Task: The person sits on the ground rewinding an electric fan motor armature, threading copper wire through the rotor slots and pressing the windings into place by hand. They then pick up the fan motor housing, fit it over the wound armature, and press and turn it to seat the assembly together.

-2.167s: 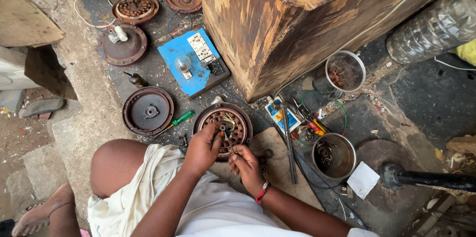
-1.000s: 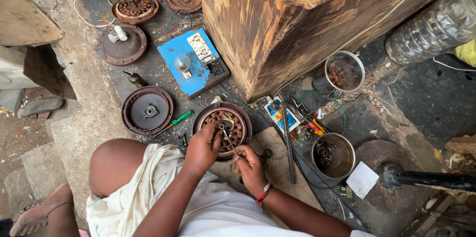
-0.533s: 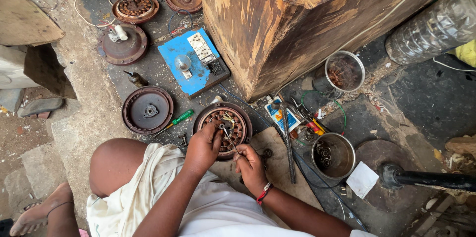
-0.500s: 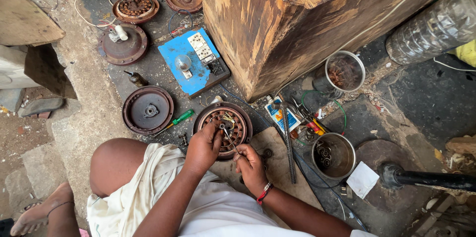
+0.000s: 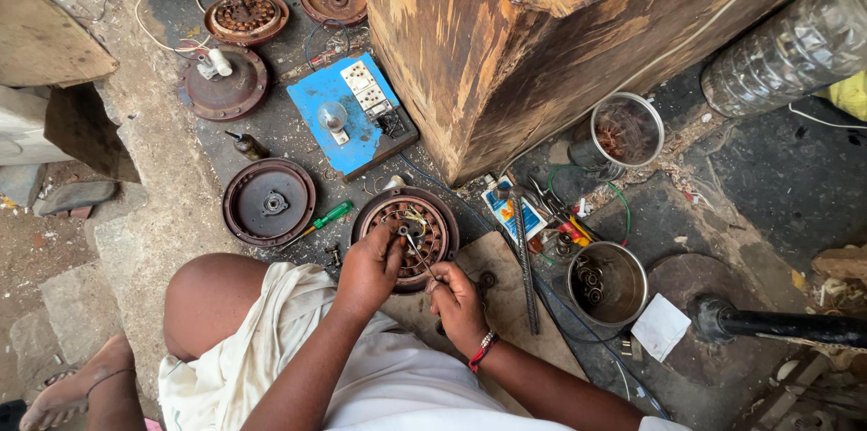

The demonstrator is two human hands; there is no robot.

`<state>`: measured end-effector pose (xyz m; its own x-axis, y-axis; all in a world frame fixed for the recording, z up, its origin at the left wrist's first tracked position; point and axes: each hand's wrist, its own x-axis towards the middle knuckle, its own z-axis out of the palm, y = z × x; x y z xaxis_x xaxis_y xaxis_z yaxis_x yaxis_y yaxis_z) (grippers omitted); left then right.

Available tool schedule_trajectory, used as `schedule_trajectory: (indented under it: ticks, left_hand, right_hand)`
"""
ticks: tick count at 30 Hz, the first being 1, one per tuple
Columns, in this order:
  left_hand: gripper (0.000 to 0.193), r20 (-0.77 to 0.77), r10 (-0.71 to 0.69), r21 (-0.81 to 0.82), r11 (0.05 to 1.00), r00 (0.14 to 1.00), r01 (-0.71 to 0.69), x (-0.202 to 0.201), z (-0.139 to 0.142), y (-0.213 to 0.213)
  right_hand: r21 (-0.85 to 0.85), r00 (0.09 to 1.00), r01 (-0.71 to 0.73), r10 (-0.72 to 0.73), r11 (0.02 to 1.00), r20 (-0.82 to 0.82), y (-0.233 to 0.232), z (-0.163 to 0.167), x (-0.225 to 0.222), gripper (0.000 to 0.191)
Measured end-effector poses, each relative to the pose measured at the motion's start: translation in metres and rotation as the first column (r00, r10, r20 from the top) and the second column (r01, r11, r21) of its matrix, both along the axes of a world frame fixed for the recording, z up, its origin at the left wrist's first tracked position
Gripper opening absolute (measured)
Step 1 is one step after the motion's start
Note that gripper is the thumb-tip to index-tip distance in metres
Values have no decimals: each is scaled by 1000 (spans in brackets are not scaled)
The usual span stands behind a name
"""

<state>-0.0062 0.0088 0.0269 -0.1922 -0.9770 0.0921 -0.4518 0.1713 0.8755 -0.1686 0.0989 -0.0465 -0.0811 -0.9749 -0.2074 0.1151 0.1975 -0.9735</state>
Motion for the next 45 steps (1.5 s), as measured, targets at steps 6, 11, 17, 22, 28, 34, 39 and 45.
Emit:
schedule_trajectory:
  ticks: [6,11,17,22,28,34,39,45]
  left_hand:
    - [22,-43,-5,13,1000,999,5,1,-4,-1]
    - [22,-32,-6,23,1000,999,6,1,-7,0]
    - [23,-43,-7,-11,1000,999,7,1,-8,0]
    - [21,-46,-6,-13,1000,999,5,0,-7,1]
    - [21,-49,8,23,1000,999,-7,0,-3,2]
    - [23,-5,11,-28,1000,1000,-11,-2,-3,1]
    - [25,106,48,-117,993,993,-36,-5,-8,4]
    - [29,205,91,-179,982,974,-54,-10,-16,4]
  right_hand:
    - [0,1000,-3,3,1000,3,-2,0,0,15]
    - [4,1000,-2,2,1000,1,-1,1,0,14]
    - [8,1000,7,-7,1000,-21,1,0,1,14]
    - [-2,1000,7,-7,1000,-25,2,-1,0,13]
    - [-4,1000,3,-3,1000,-25,2,0,0,13]
    - [-11,997,7,-8,1000,-75,4,0,-2,13]
    - [-35,991,26,-31,999,-134,6,0,-3,14]
    - [-34,980,32,-38,999,-196,5,0,-2,12]
